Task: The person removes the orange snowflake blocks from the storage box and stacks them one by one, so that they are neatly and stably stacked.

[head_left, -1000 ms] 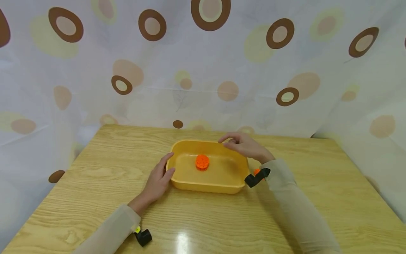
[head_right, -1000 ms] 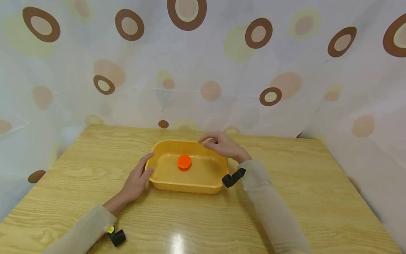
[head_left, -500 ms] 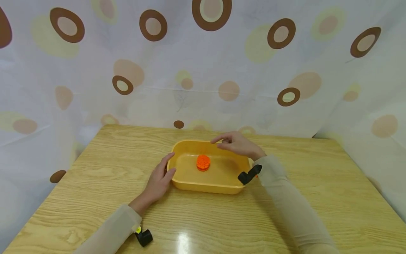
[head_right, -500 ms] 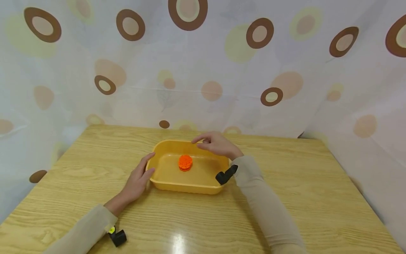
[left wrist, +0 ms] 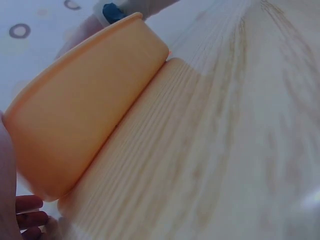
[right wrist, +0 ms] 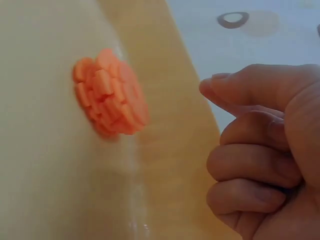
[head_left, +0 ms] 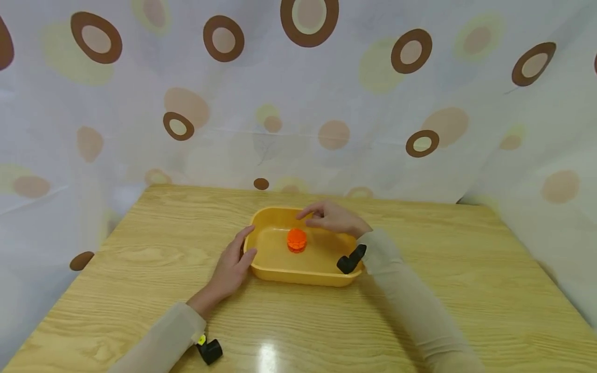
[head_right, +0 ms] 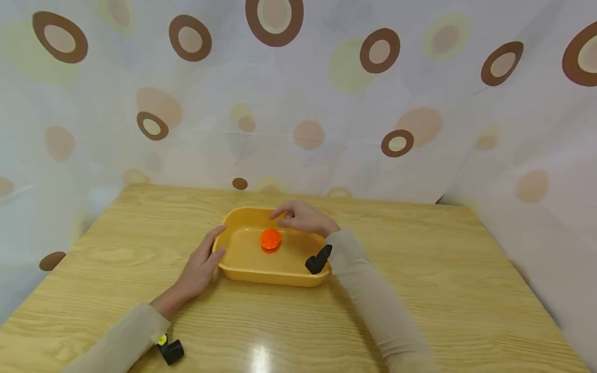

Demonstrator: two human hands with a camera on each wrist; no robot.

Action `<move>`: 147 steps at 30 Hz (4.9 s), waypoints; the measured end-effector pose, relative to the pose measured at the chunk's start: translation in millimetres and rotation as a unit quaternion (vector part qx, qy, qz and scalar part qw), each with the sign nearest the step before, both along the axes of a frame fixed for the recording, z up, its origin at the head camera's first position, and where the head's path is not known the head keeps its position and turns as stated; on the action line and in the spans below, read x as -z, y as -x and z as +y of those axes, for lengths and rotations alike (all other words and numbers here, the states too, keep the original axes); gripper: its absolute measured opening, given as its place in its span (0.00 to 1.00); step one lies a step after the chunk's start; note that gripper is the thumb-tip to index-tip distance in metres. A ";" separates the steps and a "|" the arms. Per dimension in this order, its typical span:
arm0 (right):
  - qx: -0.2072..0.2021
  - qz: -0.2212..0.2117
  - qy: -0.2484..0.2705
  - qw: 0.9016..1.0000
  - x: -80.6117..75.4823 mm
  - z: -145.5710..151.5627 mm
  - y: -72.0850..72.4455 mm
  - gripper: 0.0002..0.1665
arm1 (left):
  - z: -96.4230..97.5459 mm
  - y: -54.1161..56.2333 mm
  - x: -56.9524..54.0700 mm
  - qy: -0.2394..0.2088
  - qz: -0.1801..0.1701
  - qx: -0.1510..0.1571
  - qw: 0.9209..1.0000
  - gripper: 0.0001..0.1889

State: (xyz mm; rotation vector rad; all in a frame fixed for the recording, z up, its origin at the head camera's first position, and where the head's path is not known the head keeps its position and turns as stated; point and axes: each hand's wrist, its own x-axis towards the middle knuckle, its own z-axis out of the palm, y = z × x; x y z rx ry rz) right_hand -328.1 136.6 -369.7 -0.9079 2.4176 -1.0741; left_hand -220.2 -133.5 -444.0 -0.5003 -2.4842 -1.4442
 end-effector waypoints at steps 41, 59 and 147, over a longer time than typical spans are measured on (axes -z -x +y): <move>-0.044 0.032 -0.109 0.993 19.3 -10.6 1.9 0.23 | 0.8 -0.4 -1.4 -0.008 -0.009 0.008 1.000 0.26; -0.034 0.027 -0.073 0.996 18.3 -6.3 1.7 0.11 | 1.5 -1.7 -1.0 -0.005 -0.014 0.004 1.000 0.26; 0.165 0.026 0.092 0.982 -3.1 95.8 -30.7 0.18 | 3.3 0.8 -0.2 -0.013 -0.013 0.009 1.000 0.26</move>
